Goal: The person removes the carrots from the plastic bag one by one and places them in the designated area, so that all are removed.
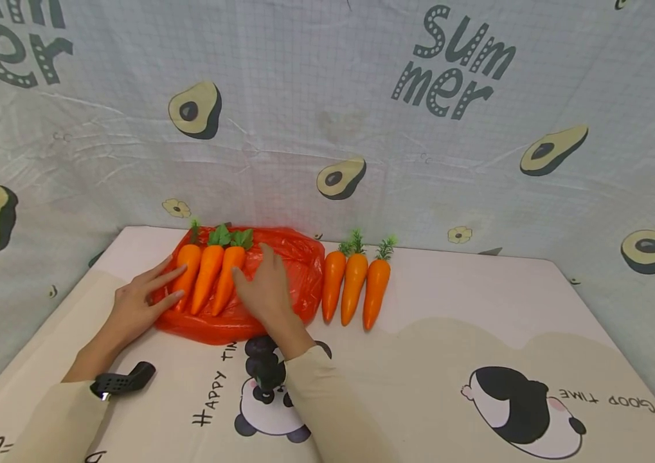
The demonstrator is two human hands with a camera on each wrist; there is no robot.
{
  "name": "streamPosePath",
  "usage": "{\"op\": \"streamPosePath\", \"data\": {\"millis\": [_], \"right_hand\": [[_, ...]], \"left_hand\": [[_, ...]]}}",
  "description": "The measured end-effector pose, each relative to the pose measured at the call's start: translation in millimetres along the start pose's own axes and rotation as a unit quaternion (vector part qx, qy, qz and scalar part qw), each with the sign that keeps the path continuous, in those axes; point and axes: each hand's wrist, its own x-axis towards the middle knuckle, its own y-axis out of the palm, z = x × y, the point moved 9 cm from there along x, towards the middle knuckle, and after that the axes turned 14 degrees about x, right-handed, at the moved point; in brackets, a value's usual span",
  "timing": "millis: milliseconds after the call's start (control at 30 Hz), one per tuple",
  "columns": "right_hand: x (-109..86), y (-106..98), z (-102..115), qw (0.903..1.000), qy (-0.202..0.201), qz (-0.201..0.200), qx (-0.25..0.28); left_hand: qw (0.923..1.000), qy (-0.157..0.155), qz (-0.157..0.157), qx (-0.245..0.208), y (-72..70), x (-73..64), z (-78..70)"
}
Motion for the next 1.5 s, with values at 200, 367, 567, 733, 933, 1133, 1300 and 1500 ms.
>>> {"op": "streamPosePath", "data": {"millis": [200,367,567,733,933,1133,1300,1500], "right_hand": [[-0.7,16.2,0.7,0.9997,0.009,0.022,0.005],[-2.0,25.3,-1.0,0.9994,0.014,0.03,0.003],[-1.9,33.1,-9.2,0.9995,0.022,0.024,-0.003],[-0.6,37.9,-16.0,0.9993,0.031,0.018,-0.003],[-1.2,43.2,-19.7,0.9989,0.041,0.02,-0.009],[-1.4,46.8,-24.3,0.9982,0.058,0.017,-0.008],[-0.2,46.6,-24.2,0.9983,0.051,0.004,-0.029],[0.7,49.0,-25.4,0.9968,0.06,0.003,-0.053]], "left_hand": [[1.0,-0.002,0.0,0.001,-0.4,0.2,0.8],[1.0,-0.005,0.0,0.003,-0.2,-0.4,1.5],[0.9999,-0.009,0.005,0.005,-0.2,-0.5,1.4],[0.9999,-0.011,0.007,0.004,-1.1,-0.2,0.4],[0.9998,-0.015,0.012,0.002,-1.8,-0.8,-0.8],[0.9999,-0.014,0.005,0.001,-2.0,-0.5,-2.3],[0.9999,-0.012,0.0,0.002,-1.1,-0.4,-2.7],[0.9999,-0.011,-0.002,0.0,-0.7,-1.4,-3.2]]}}
